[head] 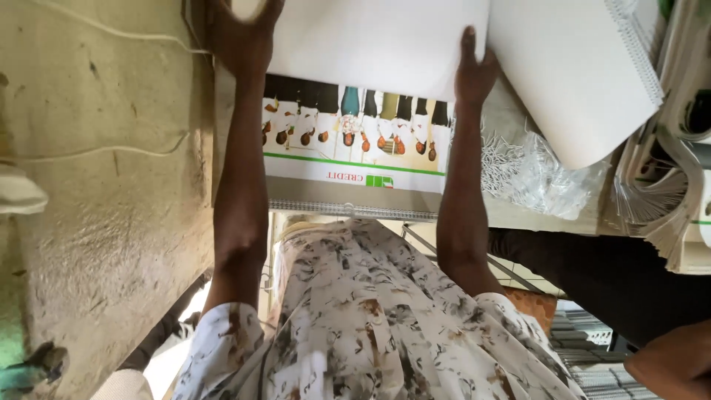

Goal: The person aligns a stack of printed calendar pages on a table and inserts metal spiral wire bindings through the pre-punched holes. They use a tool to twist and secure the wire ends, then flip the calendar to repeat the process on the opposite side.

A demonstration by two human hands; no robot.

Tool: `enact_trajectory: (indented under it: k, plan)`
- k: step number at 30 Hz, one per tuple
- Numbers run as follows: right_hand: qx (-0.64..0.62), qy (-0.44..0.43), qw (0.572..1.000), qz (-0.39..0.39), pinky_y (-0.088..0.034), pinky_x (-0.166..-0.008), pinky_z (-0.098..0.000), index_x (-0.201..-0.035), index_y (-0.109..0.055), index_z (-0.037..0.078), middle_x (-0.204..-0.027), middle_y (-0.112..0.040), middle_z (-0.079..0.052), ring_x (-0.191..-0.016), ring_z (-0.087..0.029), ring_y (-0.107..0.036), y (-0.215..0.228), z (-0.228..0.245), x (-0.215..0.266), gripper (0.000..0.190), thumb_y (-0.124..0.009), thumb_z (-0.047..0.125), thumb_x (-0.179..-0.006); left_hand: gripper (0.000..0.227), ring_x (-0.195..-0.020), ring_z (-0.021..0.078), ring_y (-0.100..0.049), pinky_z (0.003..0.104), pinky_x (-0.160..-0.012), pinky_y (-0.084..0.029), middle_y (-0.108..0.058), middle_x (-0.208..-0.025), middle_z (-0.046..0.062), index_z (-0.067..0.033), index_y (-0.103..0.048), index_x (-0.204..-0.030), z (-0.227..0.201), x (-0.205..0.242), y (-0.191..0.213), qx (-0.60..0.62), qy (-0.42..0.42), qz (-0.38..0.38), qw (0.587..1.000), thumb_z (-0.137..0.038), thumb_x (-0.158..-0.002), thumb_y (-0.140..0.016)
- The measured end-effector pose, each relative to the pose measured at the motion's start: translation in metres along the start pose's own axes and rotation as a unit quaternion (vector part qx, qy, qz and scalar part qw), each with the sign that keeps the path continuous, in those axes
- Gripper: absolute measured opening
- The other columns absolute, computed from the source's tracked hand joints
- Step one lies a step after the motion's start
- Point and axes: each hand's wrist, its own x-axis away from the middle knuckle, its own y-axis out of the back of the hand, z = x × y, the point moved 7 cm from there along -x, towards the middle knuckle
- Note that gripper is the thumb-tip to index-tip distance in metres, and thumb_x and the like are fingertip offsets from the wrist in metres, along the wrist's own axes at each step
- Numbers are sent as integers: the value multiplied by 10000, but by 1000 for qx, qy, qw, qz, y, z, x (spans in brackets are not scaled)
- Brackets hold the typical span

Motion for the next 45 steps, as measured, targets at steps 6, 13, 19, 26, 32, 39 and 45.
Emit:
enact_trajectory:
  k: [6, 13, 19, 26, 32, 39, 45]
  plan:
    - [-35, -26, 998, 55, -471, -661, -254, -722, -723, 168, -627, -607, 105, -653, -45, -554, 0, -11, 2, 440, -696, 586, -856, 921, -1147, 219, -720, 463, -711, -638, -715, -1279, -16, -202, -613, -1267, 4, 5, 7, -65, 73, 73, 993, -757, -597, -913]
    - [145, -66, 973, 166, -339, -576, -335, -672, -433, 237, -614, -404, 92, -581, -100, -398, -19, -1, -39, 541, -620, 626, -999, 495, -823, 208, -621, 407, -632, -514, -631, -921, -9, -192, -556, -986, 34, -29, -48, -246, 51, 109, 962, -574, -789, -802]
    - [84, -85, 981, 155, -351, -572, -327, -646, -450, 237, -594, -422, 90, -575, -89, -415, -31, -40, -27, 574, -702, 658, -944, 979, -1310, 379, -522, 508, -1044, -398, -527, -1446, 179, -64, -383, -1476, -22, 18, 12, -315, -37, 66, 946, -778, -941, -788]
    - [80, -88, 971, 207, -469, -684, -309, -1069, -680, 152, -829, -591, 69, -761, -90, -539, -22, -46, -51, 592, -565, 700, -877, 1063, -1600, 370, -19, 576, -1323, -68, 14, -1710, 160, -104, -53, -1697, -102, 150, -21, -387, -299, 411, 769, -398, -1126, -900]
    - [141, 111, 973, 142, -519, -606, -342, -912, -791, 138, -851, -759, 23, -781, -107, -657, 95, -48, 0, 97, -723, 206, -917, 948, -1618, 373, -61, 571, -1302, -46, -29, -1720, 198, -159, -54, -1688, -96, 146, -18, -374, -303, 411, 774, -314, -1233, -872]
    - [257, 91, 933, 235, -573, -676, -418, -1168, -776, 159, -1104, -723, -100, -874, -239, -717, 96, -99, 62, 277, -808, 188, -894, 1044, -1584, 365, 29, 596, -1312, -115, 59, -1699, 163, -90, -224, -1725, -83, 173, -6, -288, -379, 352, 806, -322, -1032, -969]
    - [240, 223, 943, 62, -486, -724, -424, -978, -798, 200, -838, -721, 18, -843, -199, -605, 86, -94, 24, 130, -744, 122, -889, 949, -1583, 298, -142, 569, -1221, -314, -88, -1721, 65, -91, -394, -1635, -68, 183, 3, -250, -430, 366, 787, -261, -869, -929]
